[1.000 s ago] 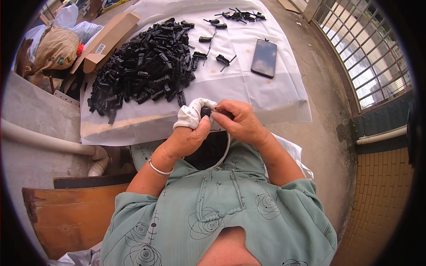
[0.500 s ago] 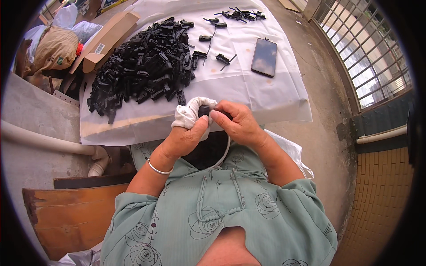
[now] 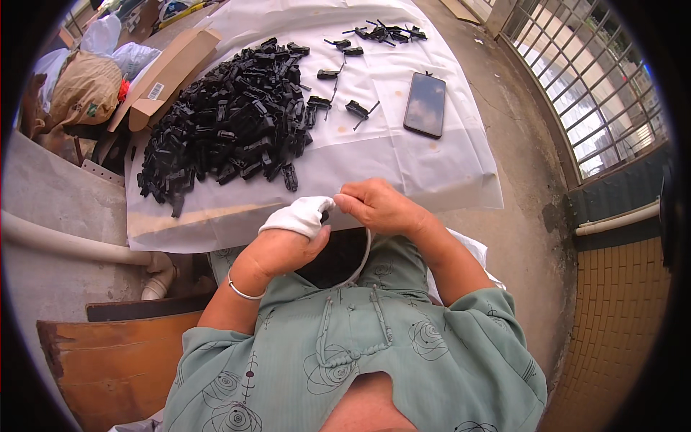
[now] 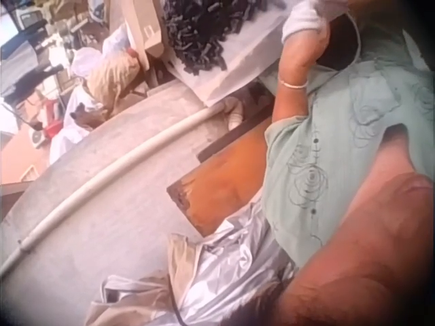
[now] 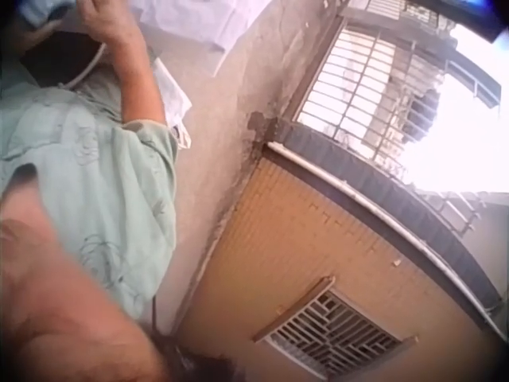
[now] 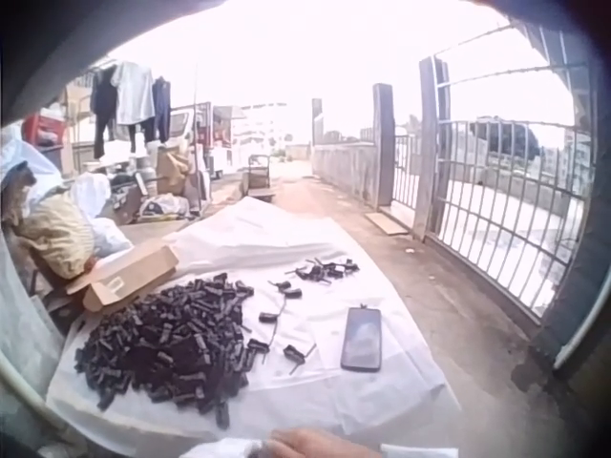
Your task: Assembling small black plastic components by snapping them together at a workbench.
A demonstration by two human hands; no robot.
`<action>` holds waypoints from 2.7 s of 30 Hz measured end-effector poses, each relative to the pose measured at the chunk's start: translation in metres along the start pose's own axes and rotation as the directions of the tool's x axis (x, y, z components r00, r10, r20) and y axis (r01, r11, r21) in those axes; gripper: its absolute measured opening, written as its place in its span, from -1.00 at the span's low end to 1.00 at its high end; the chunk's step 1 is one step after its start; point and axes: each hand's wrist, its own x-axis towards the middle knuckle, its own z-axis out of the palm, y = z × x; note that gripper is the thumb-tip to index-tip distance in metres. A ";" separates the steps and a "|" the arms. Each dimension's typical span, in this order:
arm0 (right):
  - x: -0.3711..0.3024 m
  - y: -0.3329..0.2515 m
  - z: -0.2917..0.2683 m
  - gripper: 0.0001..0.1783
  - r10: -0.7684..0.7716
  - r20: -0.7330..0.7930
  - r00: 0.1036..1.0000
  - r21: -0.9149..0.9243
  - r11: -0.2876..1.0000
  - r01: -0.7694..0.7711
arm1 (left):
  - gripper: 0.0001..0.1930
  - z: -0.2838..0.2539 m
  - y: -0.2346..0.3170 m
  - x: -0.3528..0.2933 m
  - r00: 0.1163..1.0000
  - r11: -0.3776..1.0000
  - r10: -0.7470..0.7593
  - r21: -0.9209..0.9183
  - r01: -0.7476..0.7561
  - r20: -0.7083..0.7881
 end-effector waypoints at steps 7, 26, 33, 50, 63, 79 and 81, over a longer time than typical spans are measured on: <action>0.067 0.054 -0.060 -0.70 0.058 -0.484 0.873 -0.607 0.696 -0.383 | -0.66 -0.002 -0.003 0.007 0.999 0.993 0.030 0.116 -0.028 -0.015; -0.020 -0.020 -0.021 -0.90 -0.345 -0.257 0.903 -0.694 0.716 0.077 | -0.75 0.016 0.010 0.047 0.928 0.693 -0.355 -0.697 0.182 -0.110; -0.023 -0.020 -0.018 -0.90 -0.436 -0.248 0.865 -0.459 0.839 0.291 | -0.74 0.013 0.015 0.041 0.958 0.664 -0.275 -0.736 0.130 -0.079; -0.021 -0.022 0.003 -0.76 -0.069 -0.417 0.906 0.171 0.973 0.152 | -0.74 0.016 0.014 0.023 0.961 0.807 -0.123 -0.589 -0.047 -0.246; -0.011 -0.005 0.025 -0.79 -0.005 -0.400 0.916 0.288 0.949 0.131 | -0.72 0.026 0.006 0.023 0.912 0.985 0.038 -0.139 -0.104 -0.409; -0.026 0.001 0.005 -0.89 -0.249 -0.385 0.888 -0.086 0.968 0.234 | -0.62 0.013 0.006 0.019 0.975 0.676 -0.190 -0.736 0.043 -0.117; -0.026 -0.005 0.005 -0.88 -0.311 -0.445 0.840 -0.124 0.950 0.286 | -0.65 0.012 0.009 0.016 0.980 0.736 -0.176 -0.673 0.068 -0.093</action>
